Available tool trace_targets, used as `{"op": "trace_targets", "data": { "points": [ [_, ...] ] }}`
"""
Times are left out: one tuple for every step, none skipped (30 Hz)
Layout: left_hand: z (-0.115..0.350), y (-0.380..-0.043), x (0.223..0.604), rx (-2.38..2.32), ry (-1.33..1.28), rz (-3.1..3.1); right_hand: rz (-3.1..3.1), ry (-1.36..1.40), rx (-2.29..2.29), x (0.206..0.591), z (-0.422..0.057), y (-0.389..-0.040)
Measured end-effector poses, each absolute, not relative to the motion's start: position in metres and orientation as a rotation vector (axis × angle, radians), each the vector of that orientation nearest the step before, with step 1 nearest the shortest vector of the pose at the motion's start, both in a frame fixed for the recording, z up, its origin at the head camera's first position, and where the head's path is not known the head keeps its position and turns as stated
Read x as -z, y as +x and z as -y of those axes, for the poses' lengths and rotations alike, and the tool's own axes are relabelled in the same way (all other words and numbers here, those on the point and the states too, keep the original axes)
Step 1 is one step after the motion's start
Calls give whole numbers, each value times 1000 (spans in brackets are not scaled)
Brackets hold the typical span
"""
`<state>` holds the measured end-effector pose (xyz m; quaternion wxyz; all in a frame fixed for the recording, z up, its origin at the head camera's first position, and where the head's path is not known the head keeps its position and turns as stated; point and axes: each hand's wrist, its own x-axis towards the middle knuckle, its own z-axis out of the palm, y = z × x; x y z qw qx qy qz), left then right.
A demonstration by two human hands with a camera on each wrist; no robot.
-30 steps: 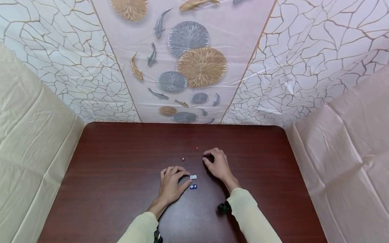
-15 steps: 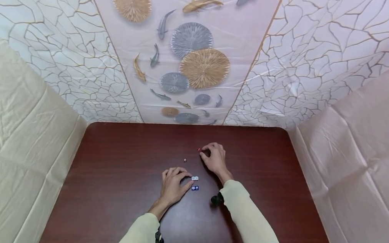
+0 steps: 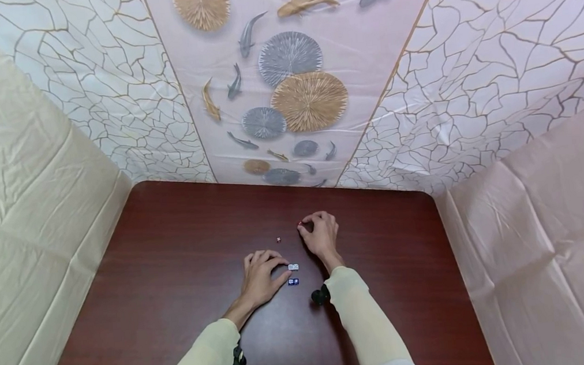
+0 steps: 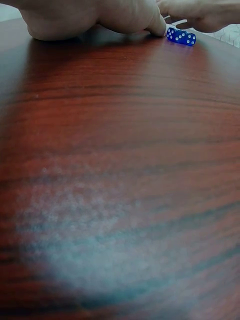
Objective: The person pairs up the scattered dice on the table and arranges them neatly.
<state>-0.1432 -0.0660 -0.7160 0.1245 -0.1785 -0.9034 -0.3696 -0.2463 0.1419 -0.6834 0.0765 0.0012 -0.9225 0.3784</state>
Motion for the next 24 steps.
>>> {"op": "trace_targets", "data": {
  "points": [
    [66, -143, 715, 1071, -520, 2632, 2755, 6, -1137, 685, -142, -247],
    [66, -143, 715, 1064, -518, 2632, 2750, 7, -1137, 688, -142, -248],
    [66, -143, 714, 1068, -519, 2636, 2742, 11, -1135, 689, -142, -249],
    [65, -143, 713, 1065, -521, 2637, 2737, 13, -1134, 690, -142, -249],
    [65, -142, 712, 1058, -522, 2639, 2734, 14, -1132, 691, -142, -249],
    [65, -142, 711, 1060, -524, 2641, 2735, 12, -1125, 691, -141, -249],
    [65, -142, 711, 1063, -525, 2644, 2737, 9, -1123, 690, -141, -249],
    [65, -142, 710, 1062, -527, 2647, 2740, 4, -1125, 689, -141, -248],
    [65, -142, 709, 1067, -528, 2651, 2739, -3, -1144, 689, -140, -248],
    [65, -141, 709, 1067, -529, 2653, 2755, -9, -1123, 686, -140, -248],
    [65, -141, 708, 1062, -529, 2653, 2775, -16, -1102, 684, -139, -247],
    [65, -141, 708, 1068, -529, 2656, 2797, -23, -1077, 681, -139, -246],
    [65, -141, 708, 1070, -530, 2660, 2813, -25, -1055, 679, -138, -245],
    [65, -141, 707, 1071, -529, 2665, 2834, -30, -1030, 676, -138, -245],
    [65, -141, 707, 1075, -528, 2670, 2852, -30, -1002, 674, -138, -244],
    [65, -141, 707, 1078, -528, 2674, 2860, -29, -978, 673, -138, -243],
    [65, -141, 707, 1080, -528, 2676, 2862, -30, -982, 673, -137, -243],
    [65, -141, 706, 1086, -527, 2681, 2854, -28, -985, 672, -137, -242],
    [65, -141, 706, 1085, -527, 2681, 2838, -25, -1006, 673, -138, -242],
    [65, -141, 707, 1079, -526, 2677, 2823, -25, -1036, 674, -138, -241],
    [65, -141, 707, 1079, -526, 2670, 2810, -18, -1050, 675, -139, -241],
    [65, -140, 707, 1075, -526, 2663, 2799, -10, -1066, 675, -140, -240],
    [65, -140, 708, 1072, -525, 2654, 2795, -4, -1085, 675, -140, -239],
    [65, -140, 708, 1066, -525, 2648, 2790, 5, -1097, 674, -141, -238]
  ]
}}
